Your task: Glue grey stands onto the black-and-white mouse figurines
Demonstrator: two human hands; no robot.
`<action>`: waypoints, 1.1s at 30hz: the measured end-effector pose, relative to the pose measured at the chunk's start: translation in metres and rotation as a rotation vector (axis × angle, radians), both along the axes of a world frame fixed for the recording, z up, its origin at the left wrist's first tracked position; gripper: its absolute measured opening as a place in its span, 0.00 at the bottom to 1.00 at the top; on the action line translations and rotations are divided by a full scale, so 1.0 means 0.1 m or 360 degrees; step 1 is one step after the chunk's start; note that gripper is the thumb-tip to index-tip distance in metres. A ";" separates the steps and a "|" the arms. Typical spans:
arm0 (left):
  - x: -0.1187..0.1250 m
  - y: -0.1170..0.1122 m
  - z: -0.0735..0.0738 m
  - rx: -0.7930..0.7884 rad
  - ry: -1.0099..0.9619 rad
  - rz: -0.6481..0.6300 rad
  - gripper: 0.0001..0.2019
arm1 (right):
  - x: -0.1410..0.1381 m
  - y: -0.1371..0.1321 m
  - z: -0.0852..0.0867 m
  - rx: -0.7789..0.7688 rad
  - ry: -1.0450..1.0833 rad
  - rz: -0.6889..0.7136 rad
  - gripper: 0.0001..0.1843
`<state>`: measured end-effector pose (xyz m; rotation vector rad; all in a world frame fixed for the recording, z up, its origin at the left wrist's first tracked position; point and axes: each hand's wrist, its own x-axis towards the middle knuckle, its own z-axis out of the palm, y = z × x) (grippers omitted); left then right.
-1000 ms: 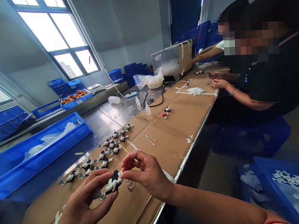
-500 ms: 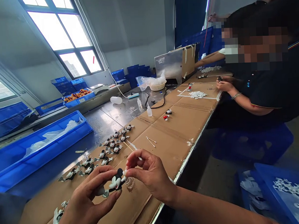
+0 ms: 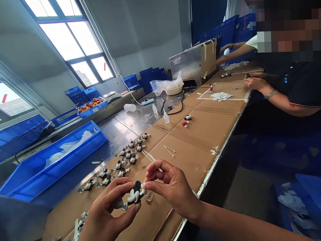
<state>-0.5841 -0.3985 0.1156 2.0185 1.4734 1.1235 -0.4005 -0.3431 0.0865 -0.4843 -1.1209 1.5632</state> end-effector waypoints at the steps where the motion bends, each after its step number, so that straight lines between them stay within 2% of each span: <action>1: 0.01 0.00 0.00 -0.0018 -0.0011 0.0004 0.13 | 0.00 0.00 -0.01 -0.0006 -0.0008 -0.0003 0.18; 5: 0.01 0.01 0.03 -0.0130 -0.0025 -0.0006 0.12 | 0.02 0.03 -0.02 -0.0004 -0.0107 -0.0013 0.18; 8: -0.20 0.16 0.08 -0.0255 0.0085 0.0003 0.13 | 0.06 0.10 -0.01 0.0041 -0.0254 -0.0095 0.22; 10: -0.51 0.38 0.10 -0.0328 0.0199 0.0146 0.14 | 0.10 0.16 -0.02 0.0042 -0.0281 -0.0228 0.23; 13: -1.11 0.86 0.08 -0.0400 0.0340 0.0458 0.17 | 0.16 0.26 -0.11 0.0025 -0.0253 -0.0432 0.23; 16: -1.65 1.34 -0.03 -0.0552 0.0505 0.0733 0.14 | 0.23 0.32 -0.27 0.0000 -0.0313 -0.0538 0.21; 19: -1.95 1.68 -0.21 -0.0716 0.0652 0.0887 0.12 | 0.31 0.36 -0.42 -0.0047 -0.0426 -0.0592 0.20; 24: -2.01 1.95 -0.52 -0.0892 0.0720 0.0872 0.14 | 0.39 0.44 -0.55 -0.0099 -0.0431 -0.0692 0.19; 27: -2.02 2.00 -0.62 -0.0950 0.0720 0.0803 0.15 | 0.42 0.51 -0.61 -0.0077 -0.0450 -0.0739 0.19; 29: -2.05 2.01 -0.63 -0.0967 0.0713 0.0736 0.15 | 0.43 0.54 -0.63 -0.0068 -0.0450 -0.0759 0.19; 33: -2.07 2.09 -0.52 -0.0918 0.0694 0.0609 0.16 | 0.42 0.58 -0.64 -0.0064 -0.0444 -0.0792 0.19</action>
